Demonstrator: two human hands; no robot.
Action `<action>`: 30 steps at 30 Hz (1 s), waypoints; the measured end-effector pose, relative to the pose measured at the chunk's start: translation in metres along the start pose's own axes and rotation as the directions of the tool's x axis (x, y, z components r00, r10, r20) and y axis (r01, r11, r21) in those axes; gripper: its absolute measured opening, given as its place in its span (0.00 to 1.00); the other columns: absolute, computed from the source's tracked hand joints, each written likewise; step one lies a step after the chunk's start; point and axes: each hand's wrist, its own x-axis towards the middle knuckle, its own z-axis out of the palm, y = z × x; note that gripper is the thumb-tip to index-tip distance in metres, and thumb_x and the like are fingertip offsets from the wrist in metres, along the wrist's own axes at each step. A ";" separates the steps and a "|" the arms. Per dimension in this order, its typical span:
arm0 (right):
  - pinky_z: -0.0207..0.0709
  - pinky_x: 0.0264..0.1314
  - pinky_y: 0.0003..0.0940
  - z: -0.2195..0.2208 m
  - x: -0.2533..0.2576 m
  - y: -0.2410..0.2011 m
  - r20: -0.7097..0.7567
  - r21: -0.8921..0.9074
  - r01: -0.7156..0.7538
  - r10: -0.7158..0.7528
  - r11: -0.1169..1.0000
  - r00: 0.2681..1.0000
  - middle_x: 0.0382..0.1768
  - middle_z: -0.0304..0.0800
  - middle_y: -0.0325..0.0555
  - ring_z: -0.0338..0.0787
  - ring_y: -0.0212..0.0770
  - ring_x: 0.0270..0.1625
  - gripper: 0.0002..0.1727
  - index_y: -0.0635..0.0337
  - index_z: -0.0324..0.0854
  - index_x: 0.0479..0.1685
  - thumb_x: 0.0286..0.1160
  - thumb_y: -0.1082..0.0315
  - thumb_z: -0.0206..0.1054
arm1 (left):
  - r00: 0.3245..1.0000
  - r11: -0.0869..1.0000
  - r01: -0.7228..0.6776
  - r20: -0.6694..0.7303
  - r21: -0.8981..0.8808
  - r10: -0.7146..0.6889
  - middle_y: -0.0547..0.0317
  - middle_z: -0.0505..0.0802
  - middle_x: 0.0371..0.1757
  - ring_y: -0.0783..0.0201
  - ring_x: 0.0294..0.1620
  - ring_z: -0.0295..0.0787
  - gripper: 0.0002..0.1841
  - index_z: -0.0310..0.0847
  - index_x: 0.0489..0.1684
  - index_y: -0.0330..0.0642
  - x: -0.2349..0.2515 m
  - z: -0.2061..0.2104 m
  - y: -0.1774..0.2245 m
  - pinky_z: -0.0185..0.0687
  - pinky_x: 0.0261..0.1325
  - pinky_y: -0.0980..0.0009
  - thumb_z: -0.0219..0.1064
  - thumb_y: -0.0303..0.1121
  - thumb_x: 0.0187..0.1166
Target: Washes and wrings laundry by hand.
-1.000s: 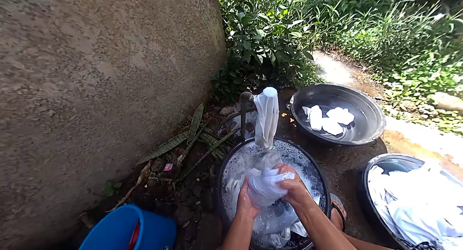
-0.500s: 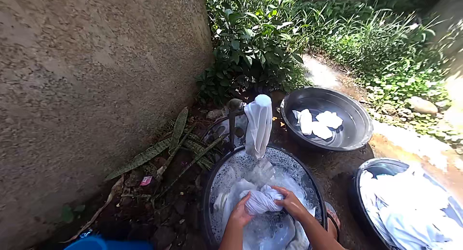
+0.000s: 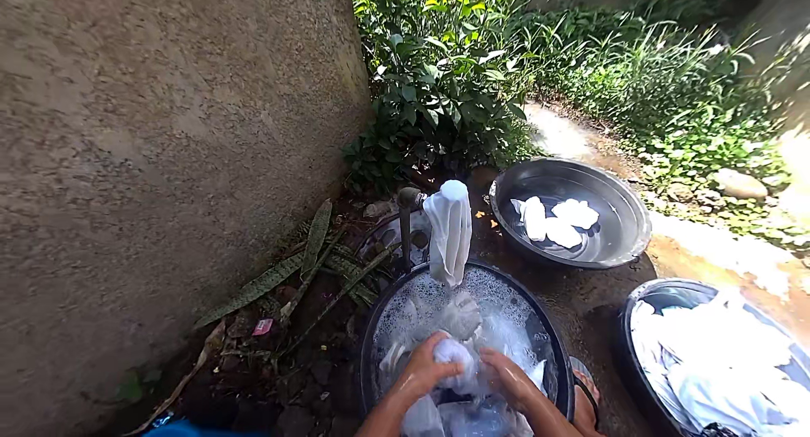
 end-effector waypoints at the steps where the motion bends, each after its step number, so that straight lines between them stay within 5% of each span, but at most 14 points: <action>1: 0.77 0.69 0.54 0.006 -0.011 -0.009 0.029 0.126 -0.057 0.054 0.990 0.998 0.75 0.77 0.62 0.82 0.55 0.70 0.33 0.59 0.61 0.87 0.93 0.47 0.48 | 0.989 0.971 -0.135 0.082 0.197 0.121 0.38 0.87 0.65 0.49 0.68 0.84 0.31 0.79 0.68 0.32 -0.012 -0.004 0.019 0.76 0.76 0.52 0.81 0.37 0.67; 4: 0.83 0.57 0.58 0.021 -0.036 -0.029 0.307 0.356 -0.186 0.073 0.916 0.949 0.68 0.83 0.60 0.88 0.58 0.62 0.51 0.46 0.51 0.91 0.78 0.20 0.25 | 0.798 0.621 -0.601 0.343 0.504 0.495 0.39 0.91 0.59 0.44 0.69 0.84 0.19 0.88 0.56 0.36 -0.045 0.000 0.047 0.75 0.77 0.49 0.79 0.34 0.68; 6: 0.89 0.53 0.49 0.033 -0.049 -0.040 0.448 0.526 -0.211 -0.057 0.824 0.892 0.53 0.93 0.52 0.94 0.48 0.53 0.55 0.50 0.71 0.73 0.71 0.16 0.25 | 0.622 0.387 -0.770 0.460 0.507 0.634 0.41 0.92 0.57 0.37 0.71 0.83 0.16 0.90 0.51 0.42 -0.061 0.004 0.049 0.75 0.76 0.40 0.79 0.25 0.63; 8: 0.90 0.47 0.42 0.047 -0.055 -0.051 0.473 0.653 -0.240 -0.140 0.718 0.870 0.40 0.95 0.48 0.95 0.42 0.44 0.52 0.54 0.82 0.53 0.73 0.17 0.28 | 0.502 0.270 -0.836 0.467 0.479 0.728 0.44 0.93 0.55 0.37 0.71 0.84 0.14 0.91 0.46 0.44 -0.070 0.009 0.041 0.79 0.72 0.39 0.76 0.20 0.63; 11: 0.89 0.44 0.40 0.061 -0.053 -0.056 0.404 0.736 -0.208 -0.172 0.644 0.898 0.35 0.92 0.48 0.93 0.41 0.39 0.38 0.56 0.81 0.45 0.88 0.33 0.36 | 0.440 0.284 -0.869 0.373 0.404 0.817 0.45 0.94 0.54 0.42 0.71 0.84 0.11 0.91 0.44 0.42 -0.074 0.007 0.034 0.78 0.76 0.46 0.77 0.26 0.64; 14: 0.90 0.41 0.43 0.073 -0.055 -0.060 0.136 0.836 -0.010 -0.190 0.548 0.972 0.32 0.91 0.49 0.94 0.44 0.37 0.21 0.58 0.79 0.41 0.89 0.57 0.43 | 0.494 0.434 -0.850 0.168 0.299 0.853 0.41 0.93 0.57 0.50 0.71 0.86 0.22 0.88 0.44 0.34 -0.081 -0.007 0.037 0.78 0.78 0.60 0.83 0.46 0.65; 17: 0.89 0.47 0.49 0.072 -0.059 -0.076 -0.008 0.906 0.123 -0.273 0.405 0.962 0.48 0.92 0.57 0.94 0.53 0.48 0.17 0.59 0.72 0.63 0.86 0.64 0.44 | 0.633 0.638 -0.764 -0.083 0.094 0.770 0.46 0.92 0.61 0.61 0.72 0.84 0.29 0.84 0.47 0.32 -0.082 -0.023 0.033 0.78 0.78 0.65 0.81 0.53 0.67; 19: 0.91 0.51 0.45 0.066 -0.062 -0.086 -0.076 0.883 0.266 -0.442 0.386 0.894 0.50 0.93 0.51 0.96 0.48 0.49 0.21 0.55 0.66 0.77 0.90 0.67 0.42 | 0.729 0.728 -0.677 -0.232 -0.107 0.644 0.49 0.90 0.66 0.64 0.73 0.83 0.30 0.82 0.53 0.32 -0.078 -0.027 0.029 0.78 0.78 0.65 0.78 0.53 0.69; 22: 0.90 0.50 0.37 0.067 -0.077 -0.106 -0.163 0.746 0.484 -0.579 0.457 0.799 0.39 0.95 0.46 0.95 0.39 0.45 0.21 0.59 0.82 0.45 0.94 0.61 0.42 | 0.873 0.717 -0.485 -0.332 -0.500 0.359 0.49 0.87 0.72 0.63 0.72 0.85 0.30 0.76 0.62 0.31 -0.066 -0.026 0.029 0.80 0.75 0.65 0.76 0.47 0.71; 25: 0.88 0.61 0.37 0.072 -0.087 -0.114 -0.128 0.670 0.567 -0.678 0.480 0.724 0.34 0.95 0.41 0.95 0.37 0.47 0.30 0.53 0.85 0.25 0.94 0.56 0.41 | 0.938 0.601 -0.341 -0.302 -0.723 0.170 0.55 0.94 0.55 0.64 0.56 0.92 0.17 0.77 0.58 0.38 -0.060 -0.030 0.034 0.89 0.62 0.64 0.68 0.37 0.76; 27: 0.85 0.67 0.37 0.069 -0.083 -0.108 -0.043 0.699 0.555 -0.747 0.452 0.663 0.33 0.95 0.37 0.95 0.35 0.48 0.24 0.48 0.89 0.24 0.88 0.52 0.54 | 0.956 0.585 -0.292 -0.247 -0.757 0.159 0.57 0.93 0.49 0.64 0.51 0.92 0.17 0.77 0.60 0.40 -0.059 -0.036 0.037 0.90 0.58 0.63 0.66 0.38 0.77; 30: 0.83 0.70 0.40 0.056 -0.067 -0.099 0.084 0.775 0.476 -0.815 0.415 0.574 0.37 0.96 0.35 0.94 0.36 0.52 0.17 0.45 0.94 0.33 0.78 0.46 0.67 | 0.967 0.615 -0.163 -0.002 -0.771 0.253 0.53 0.87 0.70 0.61 0.67 0.86 0.42 0.59 0.88 0.40 -0.058 -0.042 0.035 0.84 0.70 0.61 0.72 0.40 0.70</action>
